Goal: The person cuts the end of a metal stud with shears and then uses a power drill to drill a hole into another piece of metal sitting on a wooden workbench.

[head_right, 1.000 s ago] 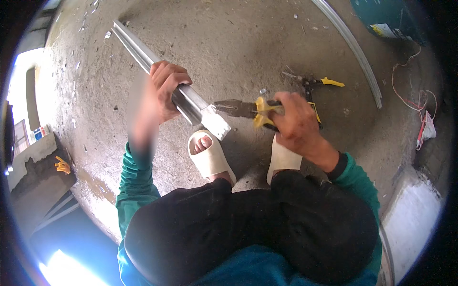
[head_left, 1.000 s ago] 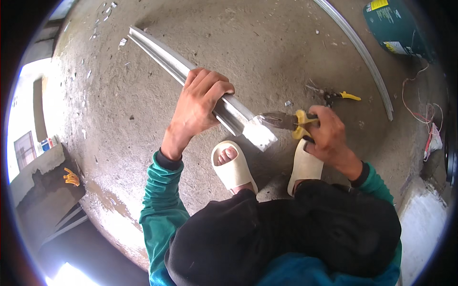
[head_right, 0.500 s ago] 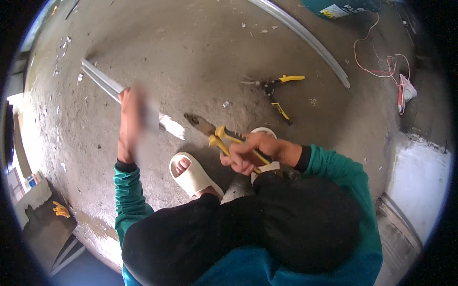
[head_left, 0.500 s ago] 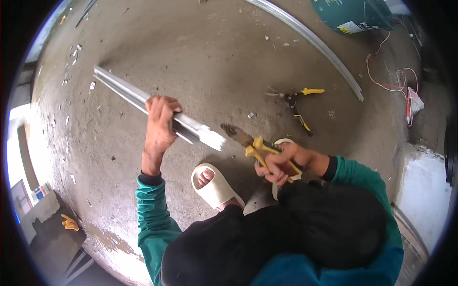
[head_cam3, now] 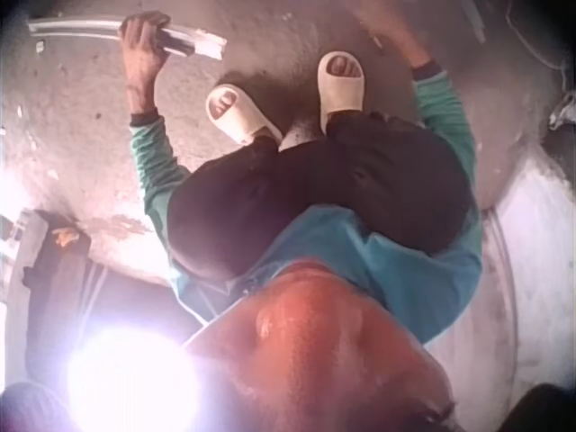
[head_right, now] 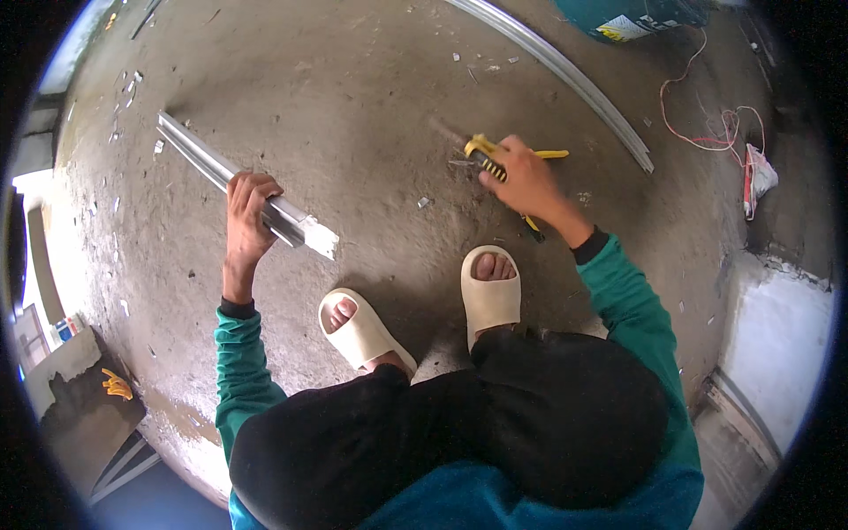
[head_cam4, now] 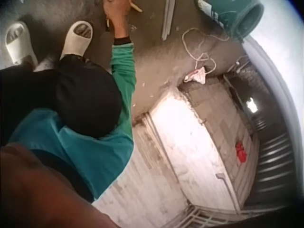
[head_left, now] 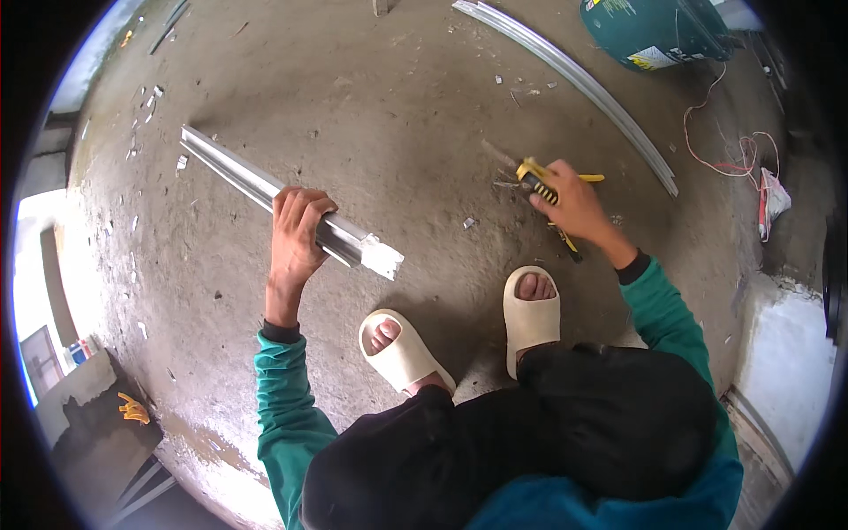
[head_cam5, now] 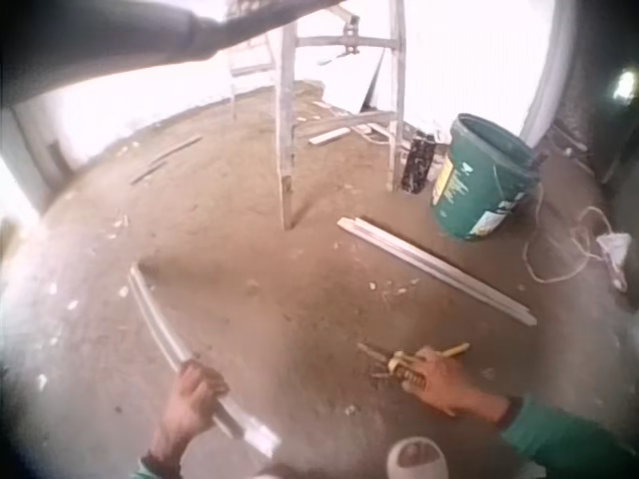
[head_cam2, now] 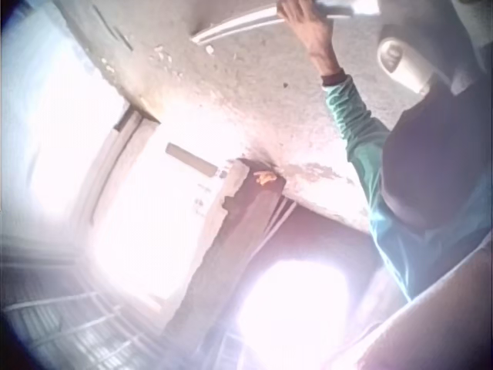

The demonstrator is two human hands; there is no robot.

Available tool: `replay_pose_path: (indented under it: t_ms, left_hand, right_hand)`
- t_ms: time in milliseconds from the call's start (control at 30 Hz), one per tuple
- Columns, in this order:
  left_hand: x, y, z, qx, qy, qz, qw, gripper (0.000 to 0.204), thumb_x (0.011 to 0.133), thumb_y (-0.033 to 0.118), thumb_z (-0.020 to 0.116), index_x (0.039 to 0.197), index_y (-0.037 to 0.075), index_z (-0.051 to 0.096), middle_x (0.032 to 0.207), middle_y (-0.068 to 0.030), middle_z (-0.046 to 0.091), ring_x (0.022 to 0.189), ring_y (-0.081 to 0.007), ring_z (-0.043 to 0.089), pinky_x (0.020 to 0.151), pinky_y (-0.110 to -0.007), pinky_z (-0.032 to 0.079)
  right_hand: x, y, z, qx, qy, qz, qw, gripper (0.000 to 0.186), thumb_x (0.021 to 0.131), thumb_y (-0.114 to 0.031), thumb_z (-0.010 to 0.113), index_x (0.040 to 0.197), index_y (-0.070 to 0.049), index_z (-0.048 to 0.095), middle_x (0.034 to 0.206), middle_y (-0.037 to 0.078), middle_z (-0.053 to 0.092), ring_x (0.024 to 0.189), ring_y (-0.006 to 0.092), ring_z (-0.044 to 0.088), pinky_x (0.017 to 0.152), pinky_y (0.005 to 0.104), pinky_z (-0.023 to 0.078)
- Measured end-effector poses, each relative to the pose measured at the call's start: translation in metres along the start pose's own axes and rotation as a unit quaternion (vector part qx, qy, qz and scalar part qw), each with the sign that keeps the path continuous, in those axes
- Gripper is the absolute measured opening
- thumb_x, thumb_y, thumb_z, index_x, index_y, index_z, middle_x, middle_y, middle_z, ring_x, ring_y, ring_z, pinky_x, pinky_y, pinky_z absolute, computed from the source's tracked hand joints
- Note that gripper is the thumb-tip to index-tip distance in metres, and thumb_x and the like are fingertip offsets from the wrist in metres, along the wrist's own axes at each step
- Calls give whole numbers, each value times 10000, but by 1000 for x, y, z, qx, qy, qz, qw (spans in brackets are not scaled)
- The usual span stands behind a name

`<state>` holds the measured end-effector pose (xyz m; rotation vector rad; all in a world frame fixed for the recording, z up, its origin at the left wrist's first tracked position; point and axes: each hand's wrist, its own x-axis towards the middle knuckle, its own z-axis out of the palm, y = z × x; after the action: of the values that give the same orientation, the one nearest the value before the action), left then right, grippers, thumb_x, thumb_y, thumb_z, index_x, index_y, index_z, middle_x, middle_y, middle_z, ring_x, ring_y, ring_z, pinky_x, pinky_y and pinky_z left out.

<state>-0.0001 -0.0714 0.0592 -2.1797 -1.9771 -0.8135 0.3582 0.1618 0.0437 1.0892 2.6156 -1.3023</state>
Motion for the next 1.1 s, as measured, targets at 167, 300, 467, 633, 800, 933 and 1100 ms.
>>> replay_pose_path:
  t_ms: [167,300,467,633,800,933,1100]
  left_hand:
    - [0,0,5,3,-44,-20,999,546,517,44,796,995,123,546,964,-39,591,966,-235,580,1007,-456,392]
    - [-1,1,10,-4,-57,-27,998,570,498,65,810,1005,134,559,959,-33,593,959,-231,584,1025,-468,382]
    - [-5,6,0,11,-57,-34,998,582,481,70,814,1013,132,584,949,-40,587,951,-227,582,1018,-471,385]
    - [9,14,10,13,-89,-49,995,498,534,2,765,990,123,605,957,-50,594,984,-235,578,1030,-468,367]
    - [-6,7,53,25,-162,-39,986,456,581,-90,695,996,74,603,975,-68,603,1016,-257,573,1043,-474,345]
    - [-7,14,60,25,-254,-72,964,647,571,-110,678,1172,95,556,1092,-89,572,1118,-280,512,1064,-473,293]
    - [3,42,50,-97,-182,-127,970,658,656,85,747,1267,88,504,1172,-137,552,1156,-341,491,1031,-452,348]
  right_hand:
    - [51,66,-16,-214,138,10,967,319,800,-266,700,996,-21,643,987,169,582,933,350,588,821,421,479]
    - [70,76,-26,-230,226,-44,946,440,776,-319,729,1058,-2,616,1087,167,589,1037,352,566,908,435,444]
    - [24,40,2,-231,62,-16,971,828,669,-537,767,1238,17,536,1335,196,482,1279,365,414,1063,482,314]
    - [-41,44,14,-434,-59,63,897,1302,517,-618,812,1484,-16,181,1518,261,174,1404,441,167,1087,614,194]
    - [-33,58,11,-437,-35,45,898,1337,498,-592,829,1493,-22,142,1537,250,125,1414,413,161,1081,622,191]
    - [-28,56,6,-434,-10,33,900,1207,513,-480,847,1449,-3,252,1417,239,337,1346,376,287,1064,587,246]
    - [-30,80,-4,-323,37,-6,946,840,538,-339,818,1236,12,512,1132,161,479,1121,333,455,925,478,403]
